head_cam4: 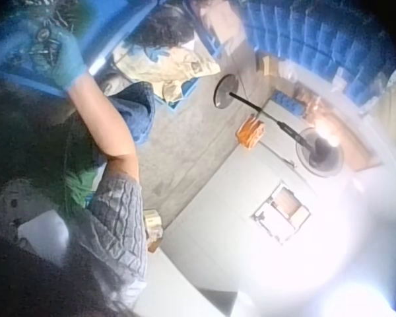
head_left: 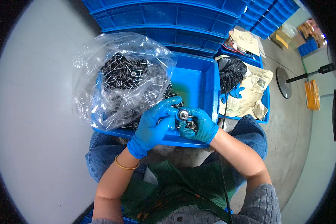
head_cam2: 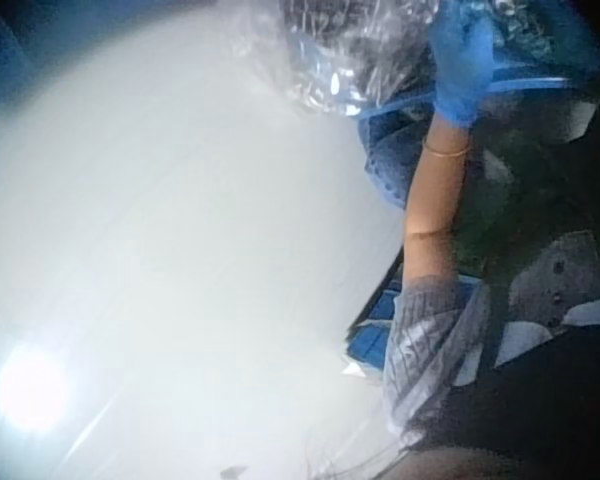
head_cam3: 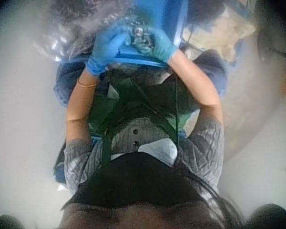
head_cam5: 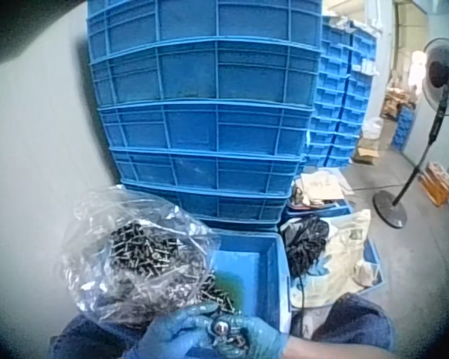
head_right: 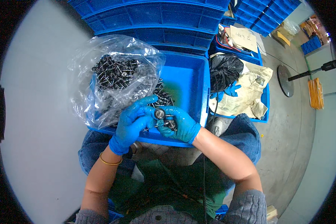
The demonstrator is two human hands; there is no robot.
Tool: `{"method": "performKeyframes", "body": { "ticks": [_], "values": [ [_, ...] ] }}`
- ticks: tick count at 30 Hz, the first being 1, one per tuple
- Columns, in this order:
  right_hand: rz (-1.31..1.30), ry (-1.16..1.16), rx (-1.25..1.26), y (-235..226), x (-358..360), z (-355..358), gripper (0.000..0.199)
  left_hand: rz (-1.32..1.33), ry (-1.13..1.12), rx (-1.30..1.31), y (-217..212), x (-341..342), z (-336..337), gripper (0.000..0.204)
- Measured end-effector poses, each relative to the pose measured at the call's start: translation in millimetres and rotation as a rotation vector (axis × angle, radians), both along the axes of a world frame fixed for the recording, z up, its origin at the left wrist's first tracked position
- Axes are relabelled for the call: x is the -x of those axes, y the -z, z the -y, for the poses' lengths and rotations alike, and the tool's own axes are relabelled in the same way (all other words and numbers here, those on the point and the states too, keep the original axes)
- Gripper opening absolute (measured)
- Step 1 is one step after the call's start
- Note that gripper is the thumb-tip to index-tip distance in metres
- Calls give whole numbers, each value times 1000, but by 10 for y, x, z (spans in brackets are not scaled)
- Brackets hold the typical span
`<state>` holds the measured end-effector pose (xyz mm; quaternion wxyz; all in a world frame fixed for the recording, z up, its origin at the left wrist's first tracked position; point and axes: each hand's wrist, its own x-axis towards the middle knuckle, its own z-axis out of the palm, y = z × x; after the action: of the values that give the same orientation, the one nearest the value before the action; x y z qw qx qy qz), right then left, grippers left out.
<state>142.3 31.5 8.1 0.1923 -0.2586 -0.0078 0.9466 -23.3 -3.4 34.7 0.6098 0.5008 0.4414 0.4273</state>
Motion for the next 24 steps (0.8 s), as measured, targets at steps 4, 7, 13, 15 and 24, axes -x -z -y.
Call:
{"method": "performKeyframes", "body": {
  "ticks": [4, 7, 13, 15, 24],
  "values": [
    [32, 12, -18, 52, 3, 0, 22, -177, -2, -142, 2, -24, -12, 44],
    [132, 31, -18, -12, 44, 11, 22, -185, -47, -206, -59, -91, -7, 43],
    [197, -47, -323, -41, 79, 15, 23, -272, -90, -52, 34, -75, -25, 29],
    [301, -58, -431, -25, 79, -79, 22, -139, -245, 31, 46, -66, -87, 16],
    [1187, -895, -2243, 1151, -24, -370, 14, 362, -497, 398, 123, 152, -173, 20]
  ]
}}
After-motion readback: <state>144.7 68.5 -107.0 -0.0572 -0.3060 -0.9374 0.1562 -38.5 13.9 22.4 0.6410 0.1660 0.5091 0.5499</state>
